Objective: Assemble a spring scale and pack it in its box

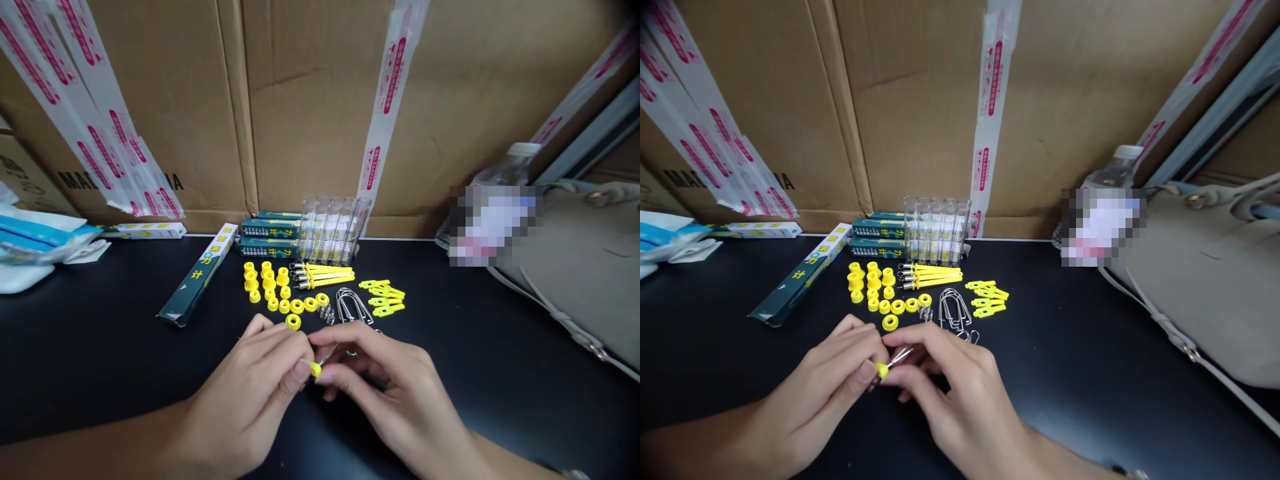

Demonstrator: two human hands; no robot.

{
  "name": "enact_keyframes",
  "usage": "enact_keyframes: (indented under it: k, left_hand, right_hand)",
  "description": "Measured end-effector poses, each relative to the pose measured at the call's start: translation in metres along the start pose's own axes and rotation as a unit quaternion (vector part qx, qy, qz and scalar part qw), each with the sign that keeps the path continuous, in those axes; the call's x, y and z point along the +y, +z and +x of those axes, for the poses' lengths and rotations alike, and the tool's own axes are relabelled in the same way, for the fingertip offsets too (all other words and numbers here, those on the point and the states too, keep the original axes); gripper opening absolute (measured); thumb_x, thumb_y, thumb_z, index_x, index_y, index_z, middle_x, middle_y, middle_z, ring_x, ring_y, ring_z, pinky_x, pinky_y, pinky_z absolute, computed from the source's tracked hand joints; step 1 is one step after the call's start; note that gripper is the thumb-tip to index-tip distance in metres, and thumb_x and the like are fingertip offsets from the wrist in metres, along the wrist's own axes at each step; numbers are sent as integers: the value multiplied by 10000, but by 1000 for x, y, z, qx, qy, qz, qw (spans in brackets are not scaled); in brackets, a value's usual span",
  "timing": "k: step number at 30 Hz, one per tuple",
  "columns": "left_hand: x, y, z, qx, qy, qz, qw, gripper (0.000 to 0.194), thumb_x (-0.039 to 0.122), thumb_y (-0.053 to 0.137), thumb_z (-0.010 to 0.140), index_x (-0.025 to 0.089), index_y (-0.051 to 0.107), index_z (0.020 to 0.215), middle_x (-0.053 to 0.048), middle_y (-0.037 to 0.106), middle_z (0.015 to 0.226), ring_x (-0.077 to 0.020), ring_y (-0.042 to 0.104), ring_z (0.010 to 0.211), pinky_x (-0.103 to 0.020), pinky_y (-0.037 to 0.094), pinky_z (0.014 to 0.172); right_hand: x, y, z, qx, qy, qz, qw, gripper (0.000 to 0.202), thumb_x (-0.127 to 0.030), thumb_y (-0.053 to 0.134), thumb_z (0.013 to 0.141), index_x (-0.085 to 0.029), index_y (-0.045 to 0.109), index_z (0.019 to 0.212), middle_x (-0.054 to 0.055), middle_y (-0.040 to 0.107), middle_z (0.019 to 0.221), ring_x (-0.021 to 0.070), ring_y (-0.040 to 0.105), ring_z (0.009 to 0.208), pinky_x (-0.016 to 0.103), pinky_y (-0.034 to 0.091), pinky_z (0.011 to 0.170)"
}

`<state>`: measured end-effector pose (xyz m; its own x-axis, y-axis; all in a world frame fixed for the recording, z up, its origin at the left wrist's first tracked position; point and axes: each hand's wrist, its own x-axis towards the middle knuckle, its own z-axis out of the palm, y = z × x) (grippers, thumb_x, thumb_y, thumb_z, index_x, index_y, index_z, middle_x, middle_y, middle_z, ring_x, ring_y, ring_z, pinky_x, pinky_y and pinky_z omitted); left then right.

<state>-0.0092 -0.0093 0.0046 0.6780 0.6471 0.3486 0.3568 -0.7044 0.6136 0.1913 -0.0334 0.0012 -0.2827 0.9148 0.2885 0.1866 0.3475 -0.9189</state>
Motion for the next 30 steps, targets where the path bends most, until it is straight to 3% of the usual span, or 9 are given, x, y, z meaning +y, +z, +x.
enact_keyframes:
  k: [3,8,13,16,18,21,23,26,30]
  left_hand:
    - [-1,-1,-1,47,-21,-30,998,274,156,331,1045,223,491,834,45,550,762,-141,502,701,-276,366,705]
    - [-1,-1,-2,53,-43,-39,997,218,174,363,1041,249,546,949,60,579,808,-126,536,720,-235,381,677]
    - [-3,-1,-4,48,-24,-50,997,222,157,365,1032,232,525,896,50,577,791,-131,541,717,-243,380,683]
    - [-4,-1,-4,39,1,-54,998,265,110,346,1020,221,519,852,38,581,789,-138,531,723,-262,374,725]
    - [-4,-1,-3,22,19,-55,998,262,77,337,1004,216,519,877,25,593,819,-147,529,746,-280,371,763]
    - [-4,-3,0,-7,37,-37,999,257,43,334,972,212,487,855,13,576,818,-162,508,760,-309,358,790]
    - [-4,-3,0,-17,45,-17,999,254,43,335,953,212,427,787,16,522,758,-170,474,737,-321,352,778]
    - [-5,-3,-1,-36,51,-9,998,243,58,334,939,218,339,755,27,459,707,-166,432,691,-302,350,717]
    - [-9,-2,-6,-48,62,-34,996,212,110,356,958,231,322,787,50,422,691,-139,395,590,-274,304,578]
  right_hand:
    - [0,-4,1,-26,-50,-51,997,216,-202,487,1039,-226,660,1166,7,750,871,125,734,753,210,584,730]
    - [2,-7,1,-55,-102,-165,980,255,-172,517,1023,-205,562,1272,33,773,1064,133,765,885,184,579,783]
    - [6,-7,-2,-13,-189,-253,949,153,-142,635,964,-211,619,1099,11,790,953,120,770,800,154,590,781]
    - [3,-12,0,-23,-235,-306,922,106,-109,628,956,-172,659,1035,51,793,932,142,768,810,175,606,811]
    - [-1,-19,0,-44,-274,-348,895,131,-81,600,959,-125,689,1045,103,797,980,182,772,891,209,604,893]
    - [-4,-28,0,-49,-365,-436,821,179,-85,638,931,-71,714,1092,161,793,1053,275,747,1047,304,577,1013]
    - [-4,-30,-1,-37,-415,-472,777,180,-105,666,917,-71,725,1084,164,790,1069,301,730,1088,332,590,1009]
    - [-2,-27,0,-15,-459,-474,751,118,-80,646,915,-37,728,989,146,808,935,294,779,932,356,646,925]
    - [-3,-21,1,-19,-452,-459,764,140,-61,575,943,-24,707,915,115,777,793,259,771,739,368,677,801]
